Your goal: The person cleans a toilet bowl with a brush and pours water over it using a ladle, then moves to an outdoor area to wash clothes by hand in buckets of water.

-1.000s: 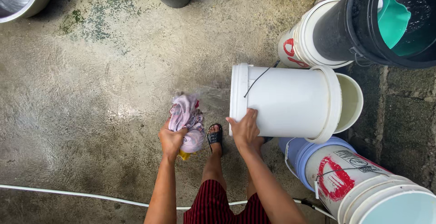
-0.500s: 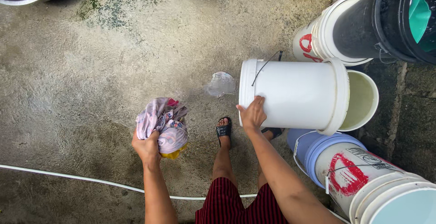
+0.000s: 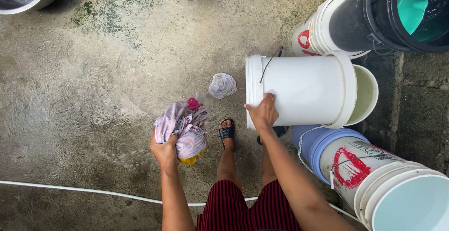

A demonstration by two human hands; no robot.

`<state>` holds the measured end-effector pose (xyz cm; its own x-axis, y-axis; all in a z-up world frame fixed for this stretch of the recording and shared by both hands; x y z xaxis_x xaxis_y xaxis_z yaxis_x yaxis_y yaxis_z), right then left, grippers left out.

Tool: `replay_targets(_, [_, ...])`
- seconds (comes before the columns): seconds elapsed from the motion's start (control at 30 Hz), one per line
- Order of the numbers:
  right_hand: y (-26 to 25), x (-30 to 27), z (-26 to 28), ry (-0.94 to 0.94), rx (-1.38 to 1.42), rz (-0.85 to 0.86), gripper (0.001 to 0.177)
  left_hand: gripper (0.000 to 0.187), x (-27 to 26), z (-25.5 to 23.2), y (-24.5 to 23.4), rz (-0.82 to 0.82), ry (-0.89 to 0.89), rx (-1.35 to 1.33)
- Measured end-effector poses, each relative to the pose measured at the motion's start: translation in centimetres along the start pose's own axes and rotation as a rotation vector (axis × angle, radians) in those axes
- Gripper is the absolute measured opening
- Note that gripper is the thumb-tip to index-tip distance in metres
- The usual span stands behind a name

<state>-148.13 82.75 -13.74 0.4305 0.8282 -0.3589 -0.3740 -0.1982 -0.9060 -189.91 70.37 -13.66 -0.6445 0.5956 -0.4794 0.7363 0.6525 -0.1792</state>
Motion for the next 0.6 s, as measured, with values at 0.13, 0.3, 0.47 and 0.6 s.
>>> replay_targets(0.13, [-8.9, 0.3, -3.8, 0.044, 0.055, 0.044, 0.084, 0.044, -1.2, -2.4, 2.3, 0.076, 0.049, 0.063])
replay_targets(0.3, [-21.5, 2.4, -17.5, 0.151, 0.052, -0.067, 0.072, 0.042, -5.2, -7.9, 6.8, 0.209, 0.140, 0.222])
replay_targets(0.47, [-22.7, 6.5, -32.2, 0.082, 0.286, -0.147, 0.047, 0.038, -11.3, -13.4, 14.1, 0.473, 0.191, 0.174])
replay_targets(0.6, [-19.5, 7.2, -39.2, 0.182, 0.610, -0.113, 0.047, 0.039, -16.0, -17.0, 19.0, 0.604, 0.237, 0.243])
Point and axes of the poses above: each hand's wrist, its own x-axis towards the middle knuckle, its own y-axis out of the palm, z = x × y, the point moved 10 cm from there along x, towards the middle knuckle, and after that the axes turned 1 degree about -z, right-handed, at the moved point
